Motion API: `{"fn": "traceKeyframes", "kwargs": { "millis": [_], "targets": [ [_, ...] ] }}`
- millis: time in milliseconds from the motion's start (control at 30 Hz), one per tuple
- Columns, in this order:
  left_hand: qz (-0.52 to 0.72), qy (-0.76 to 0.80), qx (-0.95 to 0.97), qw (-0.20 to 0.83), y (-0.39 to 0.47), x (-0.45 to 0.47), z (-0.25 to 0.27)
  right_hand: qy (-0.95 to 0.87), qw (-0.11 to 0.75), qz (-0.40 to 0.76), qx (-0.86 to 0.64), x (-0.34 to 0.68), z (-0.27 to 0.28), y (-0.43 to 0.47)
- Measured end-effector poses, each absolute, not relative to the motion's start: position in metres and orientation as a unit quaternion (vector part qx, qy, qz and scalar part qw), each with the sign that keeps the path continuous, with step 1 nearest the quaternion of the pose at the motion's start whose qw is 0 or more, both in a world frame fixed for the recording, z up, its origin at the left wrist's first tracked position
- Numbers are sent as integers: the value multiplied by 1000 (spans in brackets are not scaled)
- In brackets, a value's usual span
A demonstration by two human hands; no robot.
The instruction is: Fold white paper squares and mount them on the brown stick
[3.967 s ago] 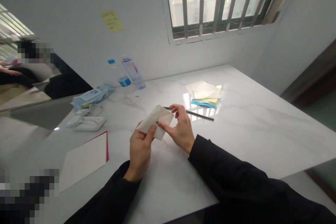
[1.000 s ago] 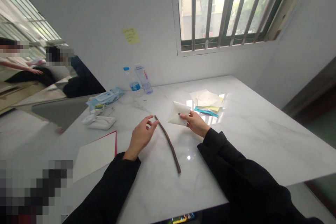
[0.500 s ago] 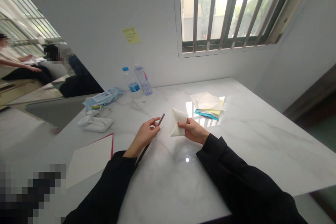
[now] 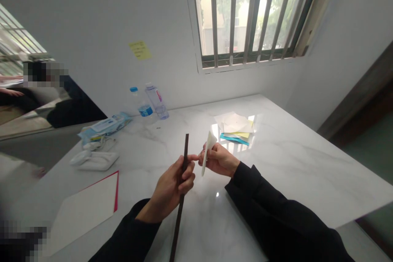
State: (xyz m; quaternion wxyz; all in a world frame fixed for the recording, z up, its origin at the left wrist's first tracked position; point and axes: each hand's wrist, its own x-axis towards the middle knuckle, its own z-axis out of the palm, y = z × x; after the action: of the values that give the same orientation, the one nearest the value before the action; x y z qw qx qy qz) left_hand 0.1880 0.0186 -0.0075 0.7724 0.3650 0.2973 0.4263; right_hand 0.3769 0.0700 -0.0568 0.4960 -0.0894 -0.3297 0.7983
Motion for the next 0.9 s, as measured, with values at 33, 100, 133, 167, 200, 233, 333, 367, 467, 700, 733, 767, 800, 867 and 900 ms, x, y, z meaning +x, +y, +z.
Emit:
{"fn": "traceKeyframes", "kwargs": {
  "millis": [33,100,133,167,200,233,333,367,467,700,733,767,800,867,900],
  "targets": [
    [425,295,369,772,17,189,-8,-329,494,800,-87,376,-56,69],
    [427,290,373,771,14,191,-8,-337,487,801,-86,375,-56,67],
    [425,288,373,773,14,191,-7,-342,484,801,-86,375,-55,66],
    [424,285,373,774,14,191,-6,-346,483,800,-87,375,-55,66],
    [428,282,372,774,15,191,-5,-348,484,798,-86,375,-55,65],
    [440,279,372,768,17,189,-4,-348,486,797,-86,375,-55,65],
    [532,257,405,698,26,177,6,-341,496,794,-83,375,-53,65],
    [567,237,436,658,28,171,11,-336,500,794,-83,375,-51,65],
    [614,142,566,531,30,153,29,-310,522,791,-74,380,-45,67],
    [204,173,890,370,19,160,27,-271,637,718,-64,425,-32,86],
    [148,179,906,354,19,165,18,-270,649,707,-72,429,-33,89],
    [98,184,917,340,19,170,10,-268,655,702,-81,432,-34,91],
    [66,188,923,329,19,173,2,-266,654,702,-93,433,-36,92],
    [44,203,924,320,21,177,-10,-263,640,711,-121,430,-41,94],
    [50,214,922,317,23,178,-13,-263,631,718,-134,427,-44,95]
  ]
}}
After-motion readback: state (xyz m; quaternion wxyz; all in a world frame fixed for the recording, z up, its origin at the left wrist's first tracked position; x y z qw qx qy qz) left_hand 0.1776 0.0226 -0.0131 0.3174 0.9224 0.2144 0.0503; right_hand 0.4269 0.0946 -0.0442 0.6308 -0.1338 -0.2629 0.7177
